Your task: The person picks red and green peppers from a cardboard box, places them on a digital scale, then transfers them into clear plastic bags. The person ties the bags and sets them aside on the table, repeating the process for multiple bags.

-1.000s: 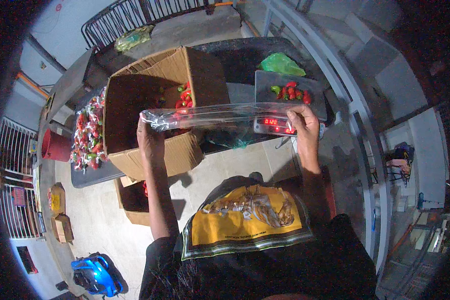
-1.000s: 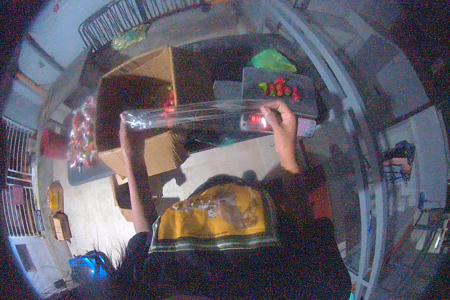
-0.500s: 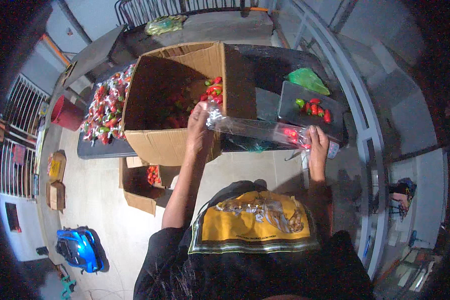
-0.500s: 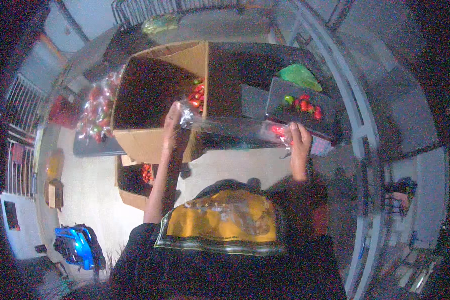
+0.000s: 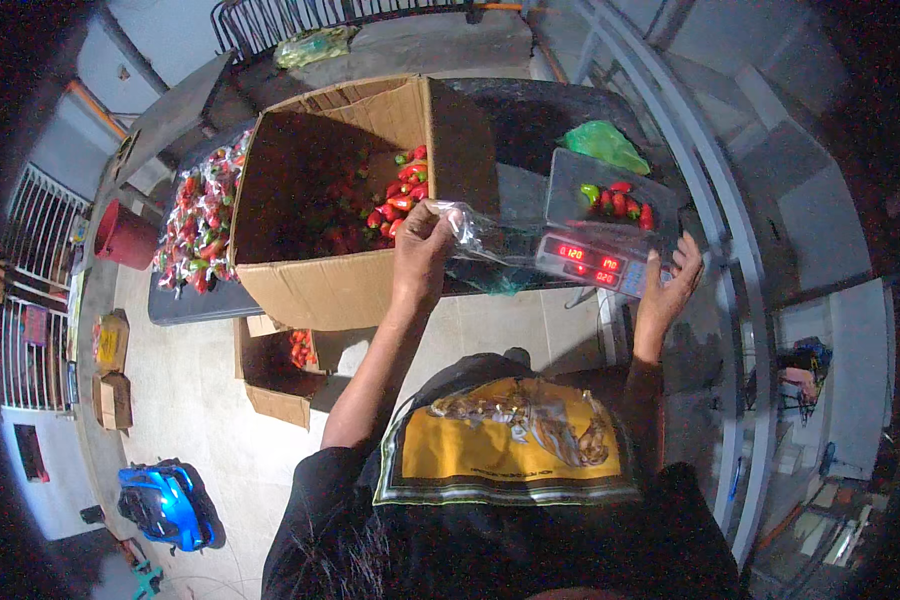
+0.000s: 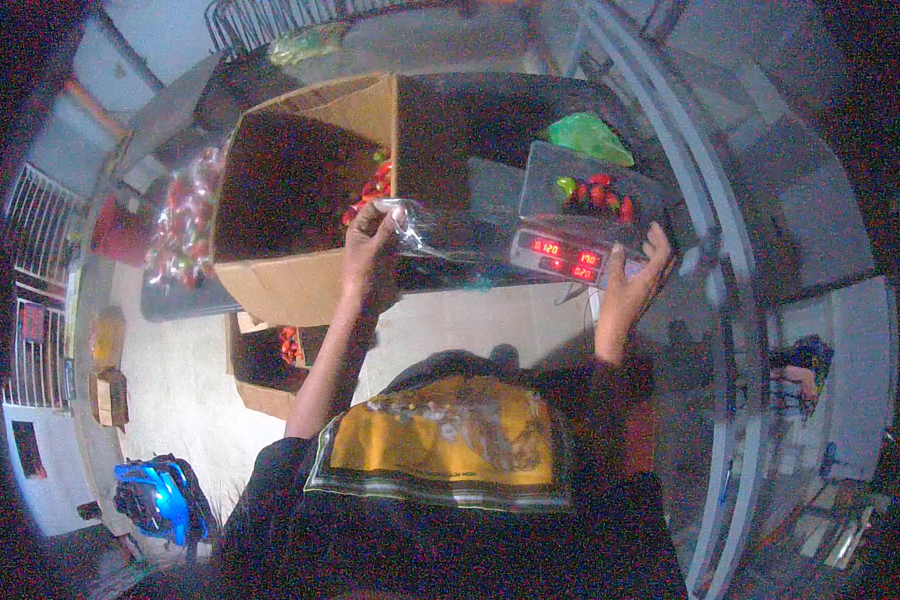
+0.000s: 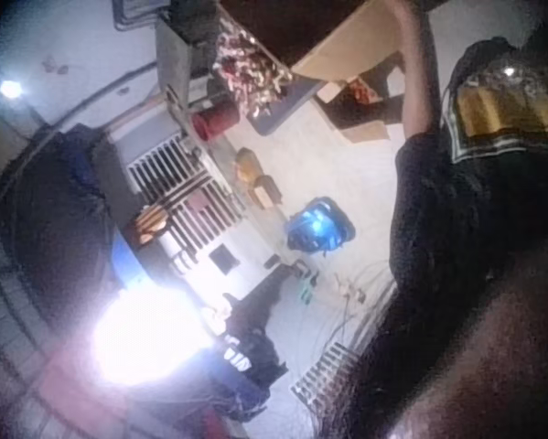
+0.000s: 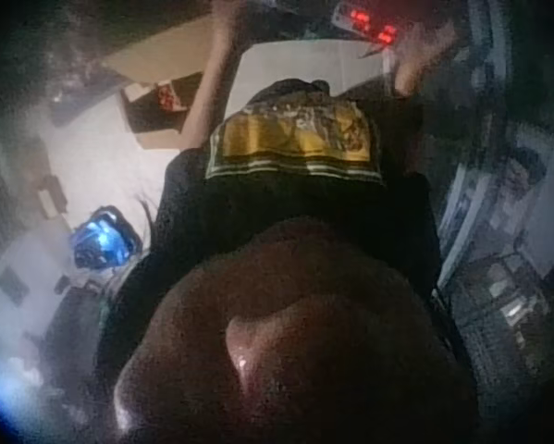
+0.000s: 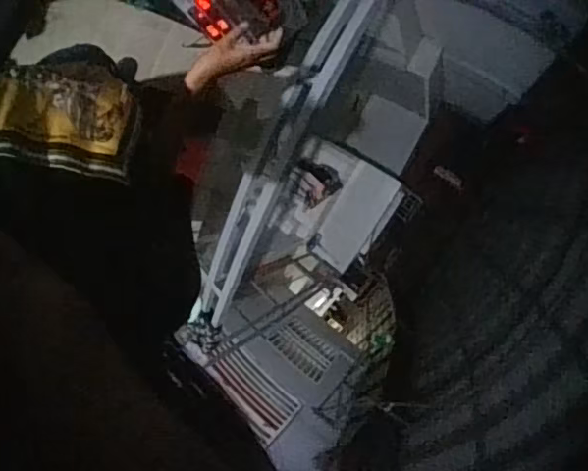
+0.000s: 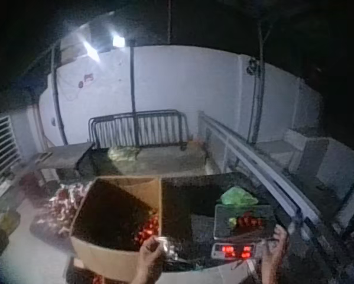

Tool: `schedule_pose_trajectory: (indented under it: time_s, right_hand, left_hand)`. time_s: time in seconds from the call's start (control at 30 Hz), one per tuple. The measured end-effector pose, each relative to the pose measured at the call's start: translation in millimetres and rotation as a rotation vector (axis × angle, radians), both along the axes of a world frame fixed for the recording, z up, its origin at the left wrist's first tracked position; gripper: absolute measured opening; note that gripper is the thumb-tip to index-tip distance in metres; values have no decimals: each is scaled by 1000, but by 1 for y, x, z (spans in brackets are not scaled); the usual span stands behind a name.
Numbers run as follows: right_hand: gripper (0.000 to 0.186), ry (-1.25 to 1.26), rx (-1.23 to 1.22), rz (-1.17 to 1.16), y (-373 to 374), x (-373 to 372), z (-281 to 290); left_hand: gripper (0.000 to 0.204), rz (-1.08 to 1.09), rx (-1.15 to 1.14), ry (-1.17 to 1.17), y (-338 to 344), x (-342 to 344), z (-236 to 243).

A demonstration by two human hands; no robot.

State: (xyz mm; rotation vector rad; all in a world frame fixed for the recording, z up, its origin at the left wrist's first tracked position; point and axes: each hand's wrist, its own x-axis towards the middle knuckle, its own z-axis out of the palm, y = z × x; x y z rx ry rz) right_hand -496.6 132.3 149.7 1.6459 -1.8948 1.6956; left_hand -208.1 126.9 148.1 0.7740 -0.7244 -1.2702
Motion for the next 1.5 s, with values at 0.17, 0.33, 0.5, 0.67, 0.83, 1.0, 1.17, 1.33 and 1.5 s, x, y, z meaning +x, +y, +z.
schedule_pose_trajectory:
  time_s: [0.17,0.33,0.5,0.67,0.83,1.0,1.17,1.33,1.5]
  right_hand:
    - [14,-379,266,828,-1,89,21]
    - [18,-329,549,1013,3,117,-12]
    - [15,-530,492,1011,5,112,-32]
    - [17,-947,421,905,-1,101,-36]
    - [20,-665,798,919,14,109,-37]
    - [18,-569,644,807,14,84,-87]
    - [21,-233,426,405,10,69,-93]
    - [8,-999,507,664,8,68,-61]
    - [16,-1076,664,917,18,73,-44]
  left_hand:
    - [11,9,-49,-171,2,-21,-5]
    - [19,-71,43,-91,13,-33,-17]
    - [21,-209,49,4,24,-34,-34]
    - [20,-146,119,106,32,-32,-33]
    - [16,-256,69,-93,37,-27,-58]
    - [16,-287,275,306,33,-28,-64]
    - [20,-423,321,299,47,-38,-61]
    - [13,-494,48,-528,52,-35,-59]
    - [18,-285,168,-277,49,-28,-87]
